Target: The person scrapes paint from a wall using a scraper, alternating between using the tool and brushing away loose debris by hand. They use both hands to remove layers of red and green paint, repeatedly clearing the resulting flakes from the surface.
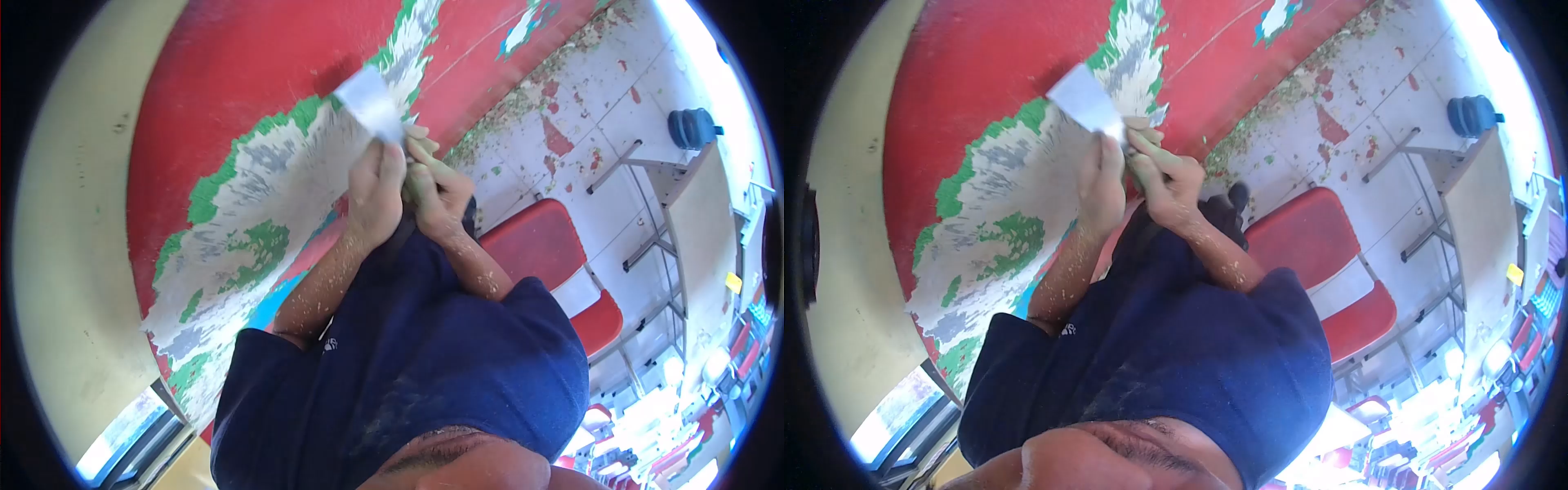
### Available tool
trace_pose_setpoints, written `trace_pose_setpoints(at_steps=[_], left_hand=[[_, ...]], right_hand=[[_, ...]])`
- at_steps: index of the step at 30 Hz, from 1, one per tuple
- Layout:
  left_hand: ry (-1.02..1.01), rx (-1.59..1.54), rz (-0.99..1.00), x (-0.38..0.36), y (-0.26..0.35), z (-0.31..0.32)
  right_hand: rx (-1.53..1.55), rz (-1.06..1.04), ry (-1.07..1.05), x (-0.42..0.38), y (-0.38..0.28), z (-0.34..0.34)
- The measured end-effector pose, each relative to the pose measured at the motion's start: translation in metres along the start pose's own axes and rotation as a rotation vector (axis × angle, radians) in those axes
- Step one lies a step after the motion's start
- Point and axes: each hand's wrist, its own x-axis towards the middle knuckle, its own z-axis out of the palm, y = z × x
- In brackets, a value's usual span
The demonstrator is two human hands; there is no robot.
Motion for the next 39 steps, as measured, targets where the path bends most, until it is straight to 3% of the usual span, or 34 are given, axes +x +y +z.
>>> trace_pose_setpoints(at_steps=[1,2,5,9,10,13,15,17,19,22,25,27,28,35,39], left_hand=[[-0.079,0.075,0.158,-0.002,0.004,0.002],[-0.217,0.259,0.067,-0.004,0.004,-0.012],[-0.249,0.765,0.579,0.009,0.009,-0.025],[0.115,0.994,1.106,0.013,0.039,-0.035],[0.332,1.214,1.045,0.01,0.038,-0.032],[0.263,1.731,0.862,0.05,-0.003,-0.029],[-0.103,1.641,0.832,0.053,-0.06,-0.011],[-0.786,1.862,0.658,0.046,-0.138,-0.003],[-1.732,1.384,-0.003,0.048,-0.191,0.007],[-1.402,1.111,0.092,0.035,-0.214,0.003],[-0.75,0.911,0.451,0.036,-0.197,0.0],[-0.63,0.852,0.346,0.035,-0.183,0.002],[-0.624,0.837,0.238,0.027,-0.174,0.003],[-1.387,0.849,0.069,-0.042,-0.213,-0.033],[-1.245,0.799,0.128,-0.046,-0.193,-0.058]], right_hand=[[0.133,0.077,0.019,-0.006,-0.001,-0.01],[0.17,0.069,0.054,-0.009,-0.004,-0.02],[0.228,0.069,0.174,-0.01,-0.012,-0.057],[0.187,0.1,0.387,-0.005,-0.053,-0.103],[0.177,0.089,0.443,-0.006,-0.063,-0.108],[0.138,-0.046,0.534,-0.01,-0.091,-0.111],[0.157,-0.109,0.535,-0.018,-0.1,-0.113],[0.171,-0.157,0.614,-0.027,-0.111,-0.1],[0.139,-0.188,0.661,-0.04,-0.123,-0.085],[-0.022,-0.225,0.603,-0.076,-0.112,-0.099],[-0.147,-0.208,0.639,-0.109,-0.103,-0.119],[-0.163,-0.239,0.676,-0.13,-0.109,-0.124],[-0.152,-0.243,0.761,-0.141,-0.112,-0.124],[-0.254,-0.29,1.024,-0.219,-0.132,-0.101],[-0.32,-0.263,1.061,-0.26,-0.121,-0.08]])
